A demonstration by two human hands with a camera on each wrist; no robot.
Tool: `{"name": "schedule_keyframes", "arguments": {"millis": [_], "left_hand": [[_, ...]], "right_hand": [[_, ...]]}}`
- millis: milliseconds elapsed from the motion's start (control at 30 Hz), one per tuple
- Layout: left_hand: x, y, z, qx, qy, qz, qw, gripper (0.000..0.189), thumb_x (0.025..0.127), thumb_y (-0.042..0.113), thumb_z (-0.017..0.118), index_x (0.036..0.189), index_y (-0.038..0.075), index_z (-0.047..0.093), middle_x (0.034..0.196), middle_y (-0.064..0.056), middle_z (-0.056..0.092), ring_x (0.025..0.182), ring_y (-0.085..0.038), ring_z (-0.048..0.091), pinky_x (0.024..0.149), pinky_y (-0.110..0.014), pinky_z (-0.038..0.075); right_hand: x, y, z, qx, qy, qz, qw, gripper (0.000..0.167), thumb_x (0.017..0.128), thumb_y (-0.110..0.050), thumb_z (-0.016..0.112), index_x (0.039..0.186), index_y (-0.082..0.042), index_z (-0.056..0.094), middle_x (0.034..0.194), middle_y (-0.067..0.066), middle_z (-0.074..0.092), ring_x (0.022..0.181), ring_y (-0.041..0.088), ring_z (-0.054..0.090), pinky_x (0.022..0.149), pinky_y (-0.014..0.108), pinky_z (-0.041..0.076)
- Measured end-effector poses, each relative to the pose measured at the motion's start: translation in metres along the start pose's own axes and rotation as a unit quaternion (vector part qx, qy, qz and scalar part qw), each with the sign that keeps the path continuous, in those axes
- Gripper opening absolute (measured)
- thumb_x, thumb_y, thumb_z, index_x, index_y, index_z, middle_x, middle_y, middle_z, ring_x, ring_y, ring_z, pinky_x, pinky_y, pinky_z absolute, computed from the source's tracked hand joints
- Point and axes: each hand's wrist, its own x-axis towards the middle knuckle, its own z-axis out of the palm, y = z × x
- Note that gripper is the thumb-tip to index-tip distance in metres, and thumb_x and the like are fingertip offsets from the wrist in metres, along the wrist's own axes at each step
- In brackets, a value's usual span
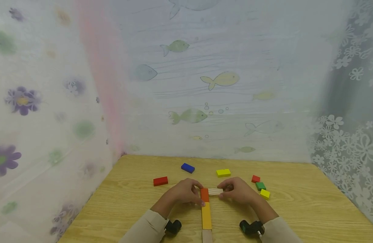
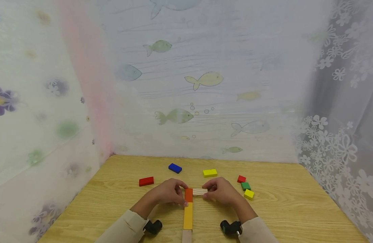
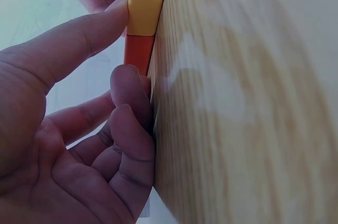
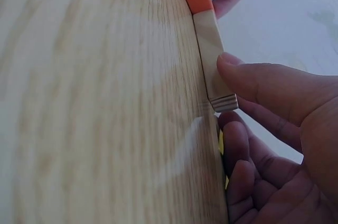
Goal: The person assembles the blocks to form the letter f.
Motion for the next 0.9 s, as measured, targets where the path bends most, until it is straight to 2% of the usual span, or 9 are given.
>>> {"name": "schedule_keyframes", "arguments": {"millis": [567,900], "left_hand": [[0.0008,-0.0005,-0.0003,0.000,-0.005,-0.001,1.0000,0.057,0.077,0.024,0.093,0.127,0.011,0.069,0.083,-0.004,0.073,0.068,-0.022,0.067,0.061,-0.034,0.053],[0.0009,-0.0023,-0.0033,0.000,-0.013,0.012,0.9998,0.059,0.078,0.026,0.092,0.130,0.010,0.067,0.084,-0.003,0.073,0.068,-0.022,0.068,0.062,-0.033,0.054]], "right_hand": [[0.0010,0.0009,0.0009,-0.011,0.003,0.005,0.9999,0.034,0.088,-0.026,0.085,0.118,-0.012,0.077,0.107,0.003,0.073,0.089,0.018,0.059,0.075,0.027,0.051],[0.0014,0.0004,0.0015,-0.012,0.005,0.006,0.9999,0.035,0.087,-0.025,0.085,0.118,-0.010,0.077,0.107,0.004,0.073,0.089,0.020,0.059,0.075,0.028,0.051]]}}
